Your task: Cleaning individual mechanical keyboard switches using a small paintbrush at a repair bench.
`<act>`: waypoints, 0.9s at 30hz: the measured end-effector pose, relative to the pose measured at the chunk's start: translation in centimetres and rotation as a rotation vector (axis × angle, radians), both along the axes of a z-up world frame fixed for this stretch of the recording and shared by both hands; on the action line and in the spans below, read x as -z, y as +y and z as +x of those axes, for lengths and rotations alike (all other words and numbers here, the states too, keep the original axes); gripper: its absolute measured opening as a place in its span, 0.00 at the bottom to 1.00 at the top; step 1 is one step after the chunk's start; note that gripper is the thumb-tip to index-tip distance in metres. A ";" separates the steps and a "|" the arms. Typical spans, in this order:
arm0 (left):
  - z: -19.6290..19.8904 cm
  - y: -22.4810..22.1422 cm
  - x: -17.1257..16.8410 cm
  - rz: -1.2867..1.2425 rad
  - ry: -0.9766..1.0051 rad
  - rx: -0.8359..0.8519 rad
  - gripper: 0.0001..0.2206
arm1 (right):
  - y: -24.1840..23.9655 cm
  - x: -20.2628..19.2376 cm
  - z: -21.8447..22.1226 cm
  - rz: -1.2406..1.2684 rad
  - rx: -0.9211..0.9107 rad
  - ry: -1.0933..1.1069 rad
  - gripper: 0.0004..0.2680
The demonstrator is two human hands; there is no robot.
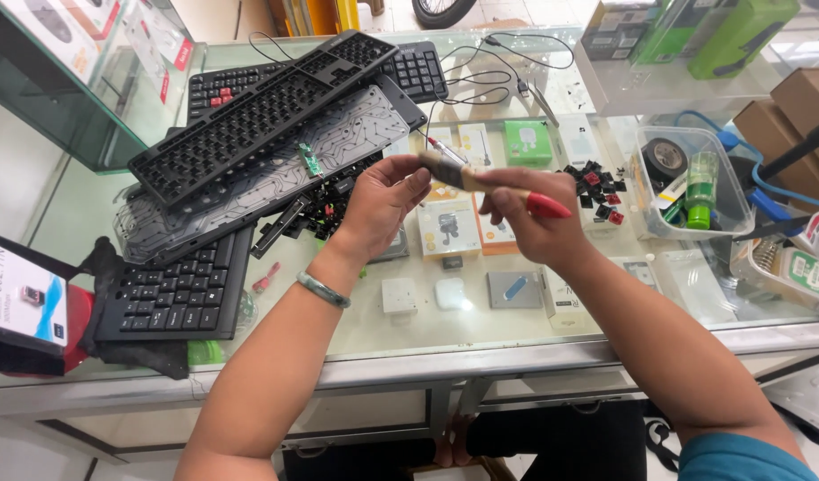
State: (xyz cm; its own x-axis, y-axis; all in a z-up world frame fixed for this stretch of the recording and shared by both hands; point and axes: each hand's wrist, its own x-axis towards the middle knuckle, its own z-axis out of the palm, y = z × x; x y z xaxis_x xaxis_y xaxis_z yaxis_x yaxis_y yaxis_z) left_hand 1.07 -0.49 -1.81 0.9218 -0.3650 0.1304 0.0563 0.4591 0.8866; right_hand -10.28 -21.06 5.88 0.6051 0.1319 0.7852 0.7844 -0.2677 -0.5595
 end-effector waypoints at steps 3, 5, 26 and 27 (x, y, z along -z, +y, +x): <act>0.3 0.0 0.2 -0.008 0.002 -0.003 0.11 | -0.5 0.5 0.0 0.028 -0.050 0.011 0.11; 0.2 0.0 0.0 -0.013 0.006 0.001 0.12 | -0.9 0.4 0.0 0.064 -0.066 0.023 0.12; 0.3 0.0 0.6 -0.147 0.048 0.076 0.11 | -1.0 0.7 0.1 0.126 -0.125 0.172 0.12; -0.1 -0.1 0.4 -0.152 0.058 0.062 0.11 | -1.3 0.6 0.2 0.130 -0.109 0.195 0.12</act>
